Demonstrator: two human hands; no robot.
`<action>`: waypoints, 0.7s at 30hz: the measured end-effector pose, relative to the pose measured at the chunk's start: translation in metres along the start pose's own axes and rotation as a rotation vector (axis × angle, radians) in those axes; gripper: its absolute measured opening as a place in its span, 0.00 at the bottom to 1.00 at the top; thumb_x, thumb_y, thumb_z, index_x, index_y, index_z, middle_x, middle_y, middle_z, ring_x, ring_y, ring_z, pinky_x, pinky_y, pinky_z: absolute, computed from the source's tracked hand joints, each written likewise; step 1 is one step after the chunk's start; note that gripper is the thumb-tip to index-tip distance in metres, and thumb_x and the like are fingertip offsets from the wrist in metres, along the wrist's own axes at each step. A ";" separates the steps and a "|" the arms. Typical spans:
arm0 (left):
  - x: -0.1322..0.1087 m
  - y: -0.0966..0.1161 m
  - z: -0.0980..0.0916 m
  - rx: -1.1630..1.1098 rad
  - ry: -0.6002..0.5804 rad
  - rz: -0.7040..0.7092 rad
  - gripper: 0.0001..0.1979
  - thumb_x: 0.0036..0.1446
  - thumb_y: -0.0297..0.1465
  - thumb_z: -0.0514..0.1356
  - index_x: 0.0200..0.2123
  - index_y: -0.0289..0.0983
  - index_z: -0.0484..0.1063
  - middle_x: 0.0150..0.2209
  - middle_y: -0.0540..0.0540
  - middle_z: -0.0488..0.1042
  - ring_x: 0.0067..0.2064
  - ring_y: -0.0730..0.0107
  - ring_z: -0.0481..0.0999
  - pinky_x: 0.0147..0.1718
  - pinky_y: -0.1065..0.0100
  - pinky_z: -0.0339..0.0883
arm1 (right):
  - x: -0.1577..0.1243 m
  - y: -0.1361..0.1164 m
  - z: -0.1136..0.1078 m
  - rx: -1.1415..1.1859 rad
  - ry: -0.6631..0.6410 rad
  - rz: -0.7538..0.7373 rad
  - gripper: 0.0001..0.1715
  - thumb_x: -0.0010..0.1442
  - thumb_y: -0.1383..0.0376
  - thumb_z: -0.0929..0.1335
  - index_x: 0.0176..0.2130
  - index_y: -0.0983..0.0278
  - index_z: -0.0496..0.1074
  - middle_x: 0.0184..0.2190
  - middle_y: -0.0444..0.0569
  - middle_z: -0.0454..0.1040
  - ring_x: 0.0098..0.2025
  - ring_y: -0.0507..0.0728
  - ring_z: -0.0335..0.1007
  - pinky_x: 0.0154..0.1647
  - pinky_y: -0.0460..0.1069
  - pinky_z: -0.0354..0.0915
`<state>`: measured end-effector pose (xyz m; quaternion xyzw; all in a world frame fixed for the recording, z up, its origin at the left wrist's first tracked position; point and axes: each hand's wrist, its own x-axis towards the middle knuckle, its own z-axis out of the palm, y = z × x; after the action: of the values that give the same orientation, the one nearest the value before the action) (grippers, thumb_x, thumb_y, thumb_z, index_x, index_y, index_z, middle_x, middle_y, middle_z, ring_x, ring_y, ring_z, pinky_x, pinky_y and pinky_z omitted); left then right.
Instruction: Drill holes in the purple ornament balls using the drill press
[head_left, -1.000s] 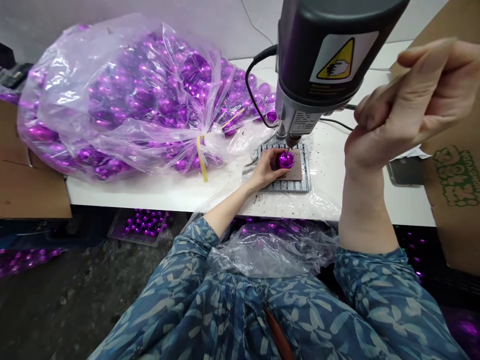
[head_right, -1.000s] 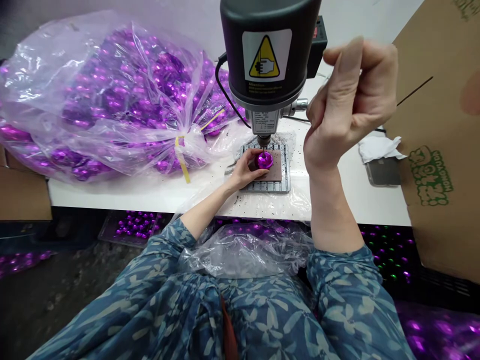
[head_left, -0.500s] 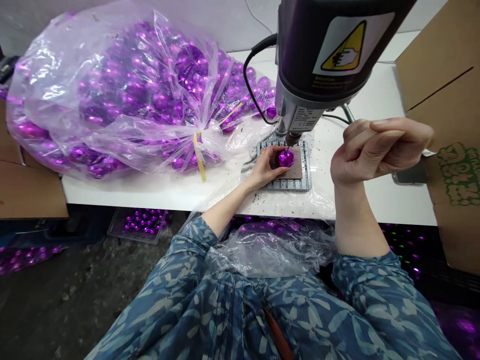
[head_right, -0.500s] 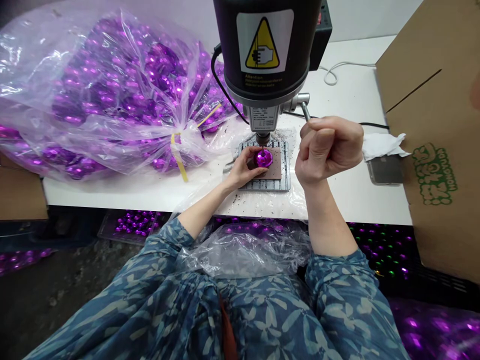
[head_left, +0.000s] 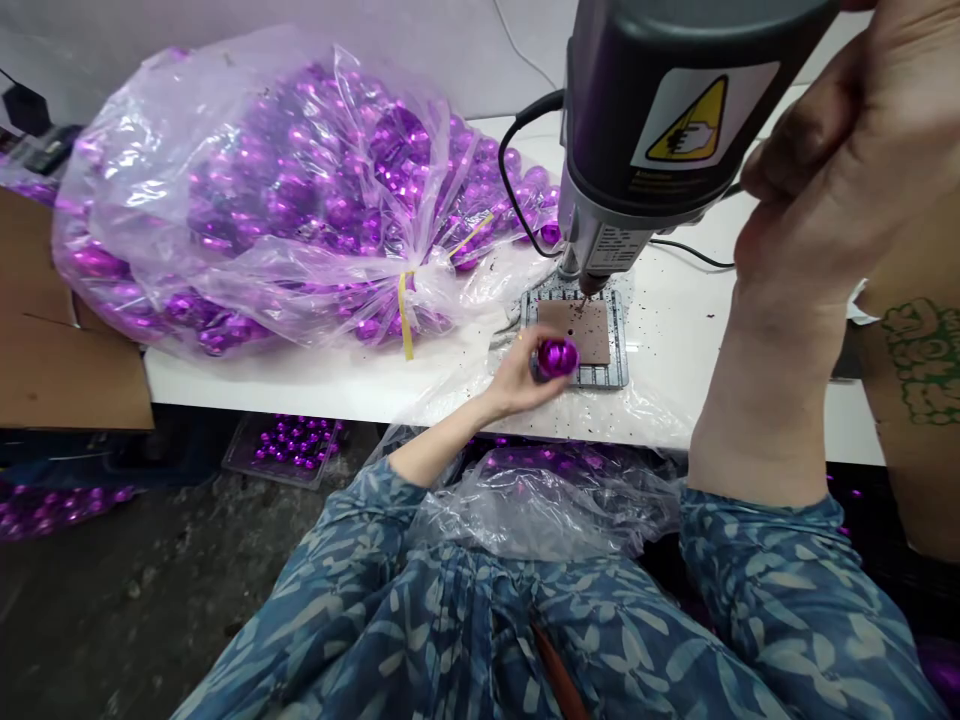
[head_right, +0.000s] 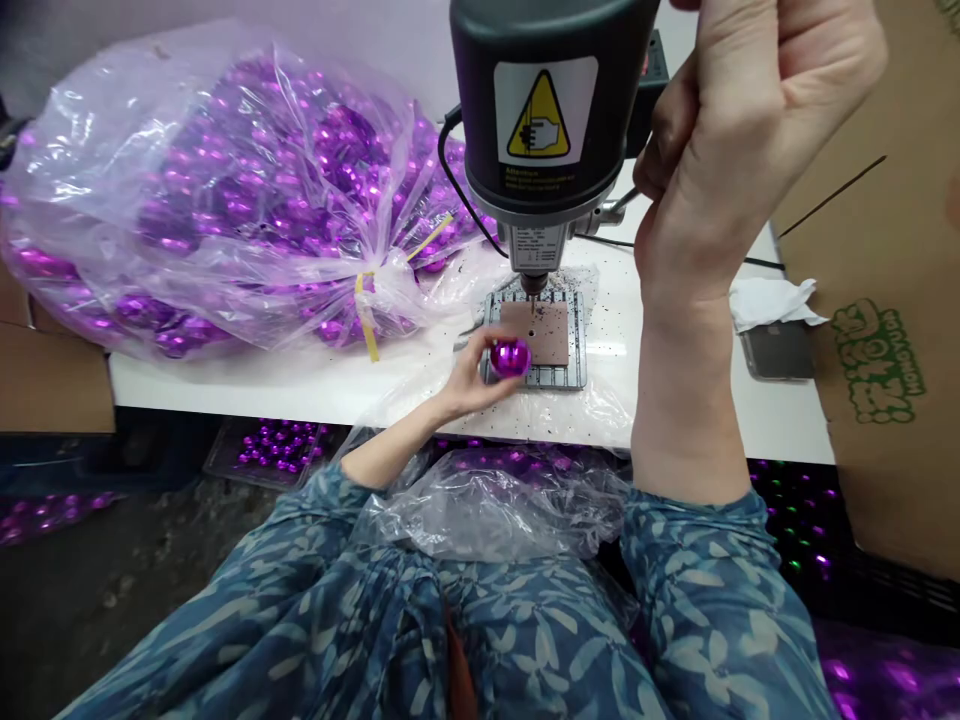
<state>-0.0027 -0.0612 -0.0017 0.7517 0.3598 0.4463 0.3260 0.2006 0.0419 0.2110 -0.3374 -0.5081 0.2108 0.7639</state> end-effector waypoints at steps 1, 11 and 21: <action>-0.012 0.013 -0.007 -0.039 -0.154 0.025 0.21 0.64 0.40 0.67 0.56 0.40 0.69 0.51 0.41 0.80 0.51 0.58 0.83 0.54 0.50 0.81 | -0.002 -0.003 0.002 0.032 0.001 0.012 0.16 0.67 0.55 0.72 0.32 0.62 0.71 0.17 0.36 0.48 0.16 0.47 0.54 0.17 0.49 0.43; -0.059 0.061 -0.043 0.009 -0.733 -0.117 0.09 0.63 0.47 0.68 0.44 0.53 0.83 0.40 0.46 0.85 0.33 0.59 0.82 0.36 0.57 0.80 | -0.011 -0.018 0.017 0.144 0.107 0.038 0.22 0.76 0.66 0.59 0.29 0.64 0.68 0.14 0.35 0.48 0.14 0.45 0.39 0.17 0.50 0.31; 0.160 -0.073 -0.069 0.635 -0.042 -0.352 0.21 0.62 0.21 0.57 0.55 0.29 0.80 0.57 0.25 0.81 0.63 0.31 0.78 0.65 0.35 0.71 | -0.010 -0.007 0.014 0.296 0.075 -0.137 0.28 0.52 0.44 0.81 0.27 0.63 0.73 0.15 0.35 0.41 0.15 0.42 0.34 0.13 0.47 0.27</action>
<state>-0.0284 0.1223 0.0355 0.7509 0.5978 0.2338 0.1556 0.1832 0.0346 0.2134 -0.1935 -0.4644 0.2179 0.8363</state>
